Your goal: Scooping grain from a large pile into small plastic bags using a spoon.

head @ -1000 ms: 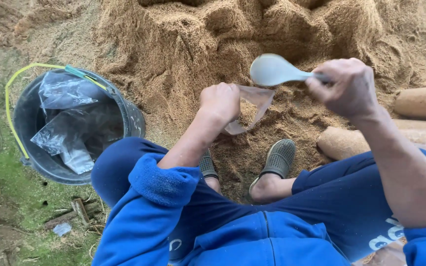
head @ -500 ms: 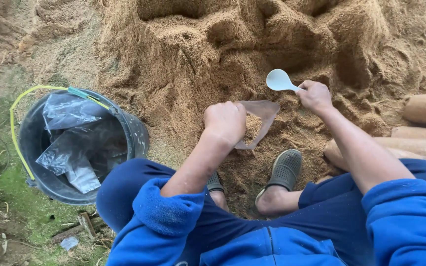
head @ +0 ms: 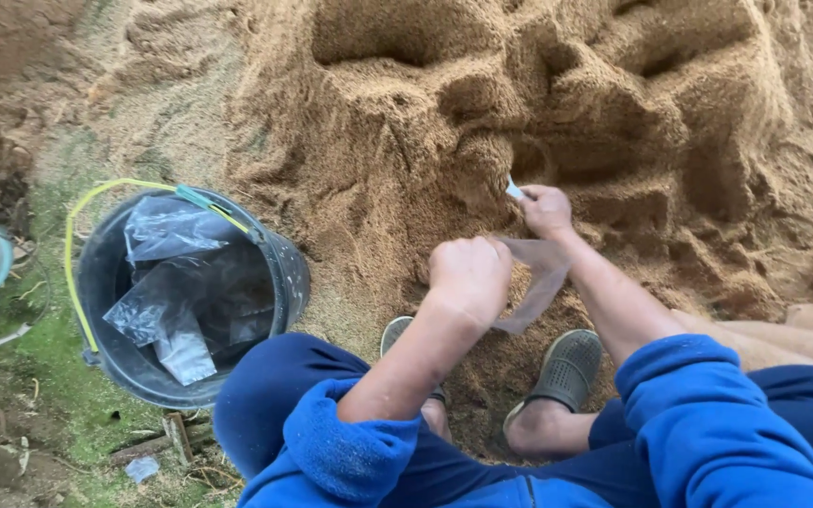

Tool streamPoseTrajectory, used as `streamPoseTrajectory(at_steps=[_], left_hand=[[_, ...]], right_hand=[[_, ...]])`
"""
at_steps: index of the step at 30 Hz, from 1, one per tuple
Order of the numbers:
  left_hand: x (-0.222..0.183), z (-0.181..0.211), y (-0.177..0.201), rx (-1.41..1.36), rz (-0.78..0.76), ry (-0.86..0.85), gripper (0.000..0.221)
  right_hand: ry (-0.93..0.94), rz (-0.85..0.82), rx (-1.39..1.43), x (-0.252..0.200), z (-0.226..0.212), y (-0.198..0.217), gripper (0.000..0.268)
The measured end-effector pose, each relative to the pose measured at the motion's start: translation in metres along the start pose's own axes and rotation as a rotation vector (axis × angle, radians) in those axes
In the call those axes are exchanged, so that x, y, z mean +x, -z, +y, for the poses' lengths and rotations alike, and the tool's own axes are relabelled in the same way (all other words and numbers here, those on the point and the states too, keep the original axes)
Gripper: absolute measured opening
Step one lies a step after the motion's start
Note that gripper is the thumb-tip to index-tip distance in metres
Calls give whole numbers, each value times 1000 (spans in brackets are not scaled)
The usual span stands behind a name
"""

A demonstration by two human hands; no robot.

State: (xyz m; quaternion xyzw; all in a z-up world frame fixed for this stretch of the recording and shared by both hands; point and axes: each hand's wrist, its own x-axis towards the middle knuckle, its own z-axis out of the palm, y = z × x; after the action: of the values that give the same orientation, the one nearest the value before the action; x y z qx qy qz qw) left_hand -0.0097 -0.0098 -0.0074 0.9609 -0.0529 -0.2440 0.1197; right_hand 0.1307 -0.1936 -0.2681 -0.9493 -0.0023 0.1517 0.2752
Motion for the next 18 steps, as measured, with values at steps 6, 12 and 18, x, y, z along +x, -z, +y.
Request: streamPoseTrajectory(at_steps=[6,12,18], left_hand=[[6,-4,-1,-28,6,-12,27],[17,-11,-6,-40,3,-2,26],[16,-10,0,-66,55,-14,29]], right_hand=[[-93,-86,237,4,8,-19,29],[-105,-95,604,-26,-11,52,27],[26,-104,546,-55,-24,140,26]])
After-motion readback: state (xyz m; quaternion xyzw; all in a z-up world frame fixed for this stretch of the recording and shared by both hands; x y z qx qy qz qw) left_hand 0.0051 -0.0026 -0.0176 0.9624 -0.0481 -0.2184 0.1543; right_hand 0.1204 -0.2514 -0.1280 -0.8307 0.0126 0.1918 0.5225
